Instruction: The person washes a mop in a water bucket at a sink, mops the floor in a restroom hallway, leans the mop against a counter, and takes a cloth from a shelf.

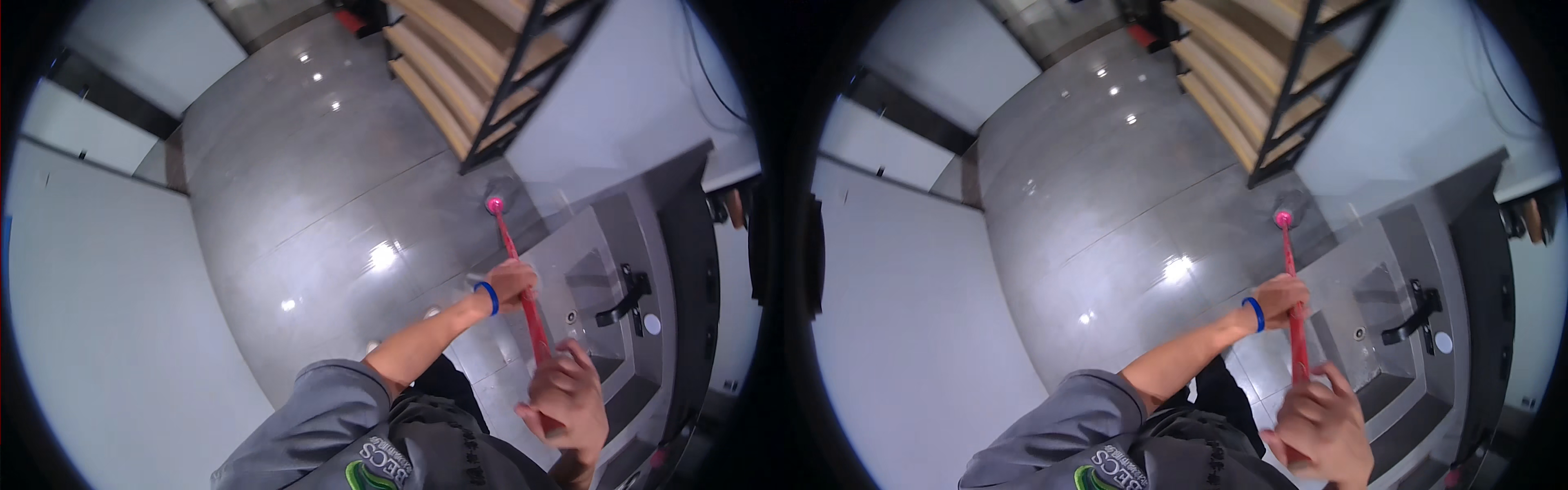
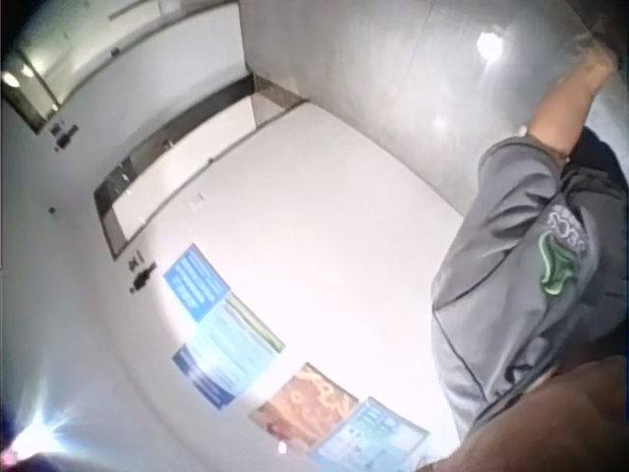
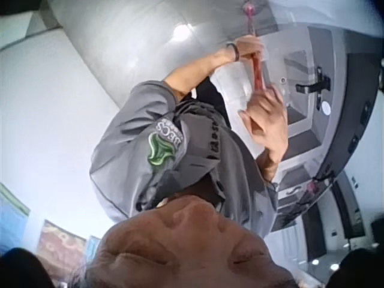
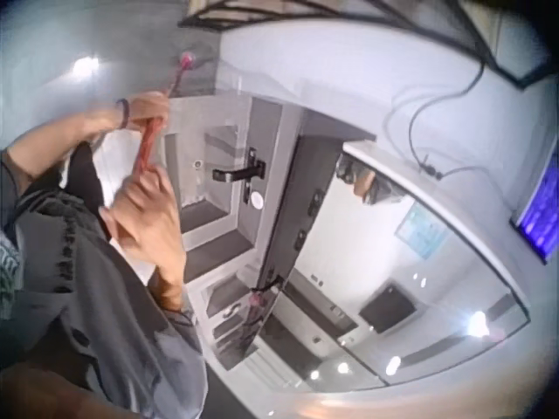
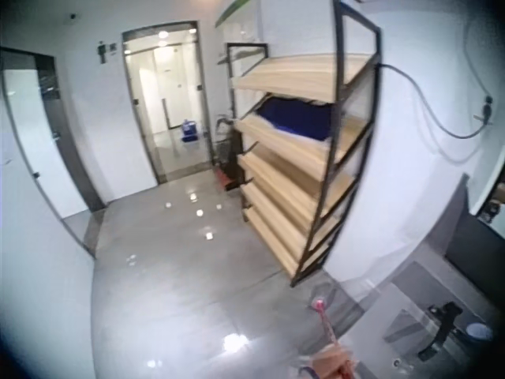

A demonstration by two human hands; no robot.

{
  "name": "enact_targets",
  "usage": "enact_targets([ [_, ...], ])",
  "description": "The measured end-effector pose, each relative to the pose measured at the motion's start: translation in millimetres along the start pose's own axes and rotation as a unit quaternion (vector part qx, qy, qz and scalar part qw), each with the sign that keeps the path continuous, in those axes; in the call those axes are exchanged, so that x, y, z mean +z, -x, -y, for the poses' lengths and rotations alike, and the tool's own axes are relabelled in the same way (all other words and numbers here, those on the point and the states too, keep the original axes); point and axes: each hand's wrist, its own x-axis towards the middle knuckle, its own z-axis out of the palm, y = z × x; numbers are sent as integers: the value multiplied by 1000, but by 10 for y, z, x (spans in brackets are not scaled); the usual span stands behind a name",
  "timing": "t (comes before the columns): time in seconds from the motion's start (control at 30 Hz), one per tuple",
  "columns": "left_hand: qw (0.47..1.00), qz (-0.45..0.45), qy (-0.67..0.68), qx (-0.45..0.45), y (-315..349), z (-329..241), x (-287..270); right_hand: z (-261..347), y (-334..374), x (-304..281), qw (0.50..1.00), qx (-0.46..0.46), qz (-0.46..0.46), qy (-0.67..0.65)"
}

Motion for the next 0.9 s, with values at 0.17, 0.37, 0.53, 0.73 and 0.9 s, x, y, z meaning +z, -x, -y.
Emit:
enact_targets([
  [0.17,993,101,-10,-65,1033,-614,-574,1065,-19,218,992,-49,-13,-113],
  [0.37,987,39,-47,-151,2993,-1347,-1408,1792,-224,931,950,-148,90,-262],
  [0.53,910,-15,-113,-399,4765,-1547,-1951,1878,-582,2294,844,-204,238,-435],
  [0.73,777,-221,-224,-545,7059,-1652,-2035,2312,-626,4135,819,-125,302,-471],
  [0.9,692,-309,-265,-596,7584,-1910,-1829,2441,-349,4370,766,-172,362,-502],
])
